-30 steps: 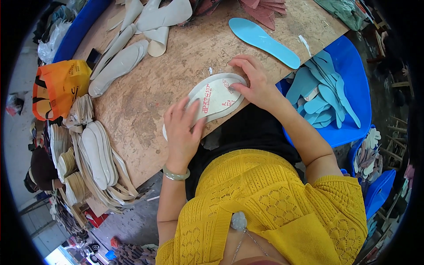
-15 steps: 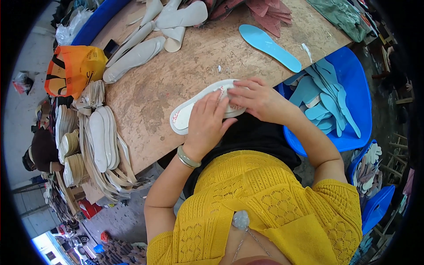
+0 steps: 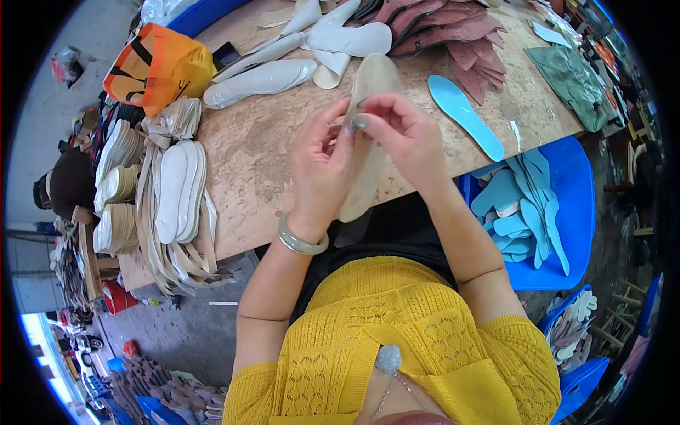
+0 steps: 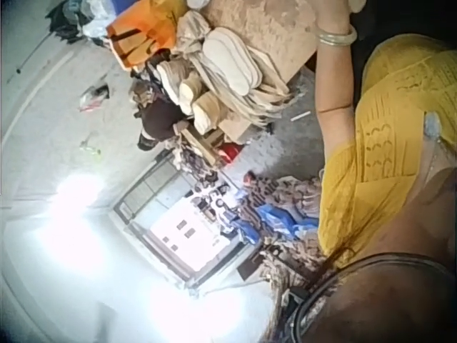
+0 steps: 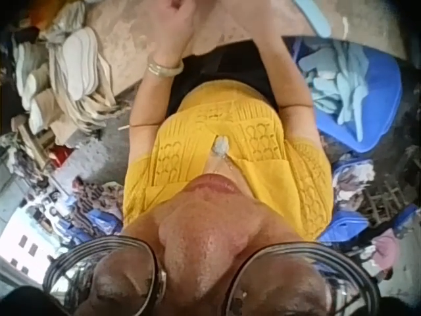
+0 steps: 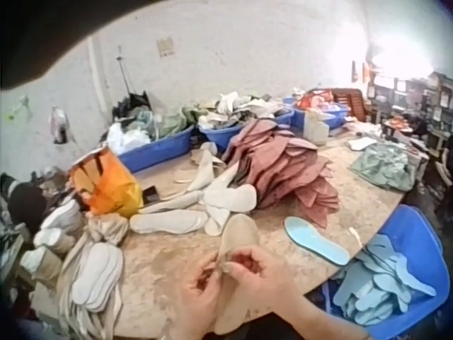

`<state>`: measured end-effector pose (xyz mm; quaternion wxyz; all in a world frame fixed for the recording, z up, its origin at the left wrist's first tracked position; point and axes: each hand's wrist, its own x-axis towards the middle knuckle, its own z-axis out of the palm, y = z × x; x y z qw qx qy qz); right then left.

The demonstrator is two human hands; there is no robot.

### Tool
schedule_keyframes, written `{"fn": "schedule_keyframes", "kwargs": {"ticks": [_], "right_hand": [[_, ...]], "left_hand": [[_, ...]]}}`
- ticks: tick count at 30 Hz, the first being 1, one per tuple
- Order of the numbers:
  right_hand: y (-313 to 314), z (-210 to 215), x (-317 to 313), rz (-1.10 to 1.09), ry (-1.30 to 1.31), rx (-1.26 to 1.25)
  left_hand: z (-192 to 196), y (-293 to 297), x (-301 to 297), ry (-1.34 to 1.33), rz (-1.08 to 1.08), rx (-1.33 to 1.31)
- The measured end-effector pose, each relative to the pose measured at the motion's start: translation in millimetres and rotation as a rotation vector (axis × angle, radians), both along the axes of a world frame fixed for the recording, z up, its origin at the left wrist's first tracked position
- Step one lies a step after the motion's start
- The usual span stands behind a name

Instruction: The recorder washes a bowl at a sink and then sits at a workbench to manually assemble shoe insoles by aligning and pressing foam layers together.

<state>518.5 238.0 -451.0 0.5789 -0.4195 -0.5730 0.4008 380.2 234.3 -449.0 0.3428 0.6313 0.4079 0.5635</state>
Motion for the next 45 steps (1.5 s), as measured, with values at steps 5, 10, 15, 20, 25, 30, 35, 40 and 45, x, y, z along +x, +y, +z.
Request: {"fn": "schedule_keyframes", "kwargs": {"ticks": [5,10,15,20,25,30,35,40,45], "right_hand": [[5,1,-12,0.165,0.184,-0.181],[9,3,-13,0.187,0.217,-0.209],[12,8,-11,0.192,0.048,-0.247],[21,3,-5,0.309,0.089,-0.260],[20,2,-8,0.306,-0.001,-0.247],[19,-7,-10,0.278,-0.091,-0.209],[18,-22,-12,0.281,0.159,-0.291],[14,-20,-15,0.255,0.076,-0.256],[17,-25,-16,0.176,-0.291,-0.131]], "left_hand": [[-10,-2,-6,0.205,0.132,0.220],[-14,0,-8,0.187,0.163,0.258],[-9,-3,-12,0.201,0.137,0.210],[-12,-3,-19,-0.067,0.029,-0.028],[-2,-1,-26,-0.095,-0.025,-0.248],[-7,4,-30,0.037,0.024,-0.283],[-17,9,-31,-0.278,-0.032,-0.375],[-17,2,-32,-0.092,-0.054,-0.298],[-9,3,-36,0.198,0.031,-0.351]]}}
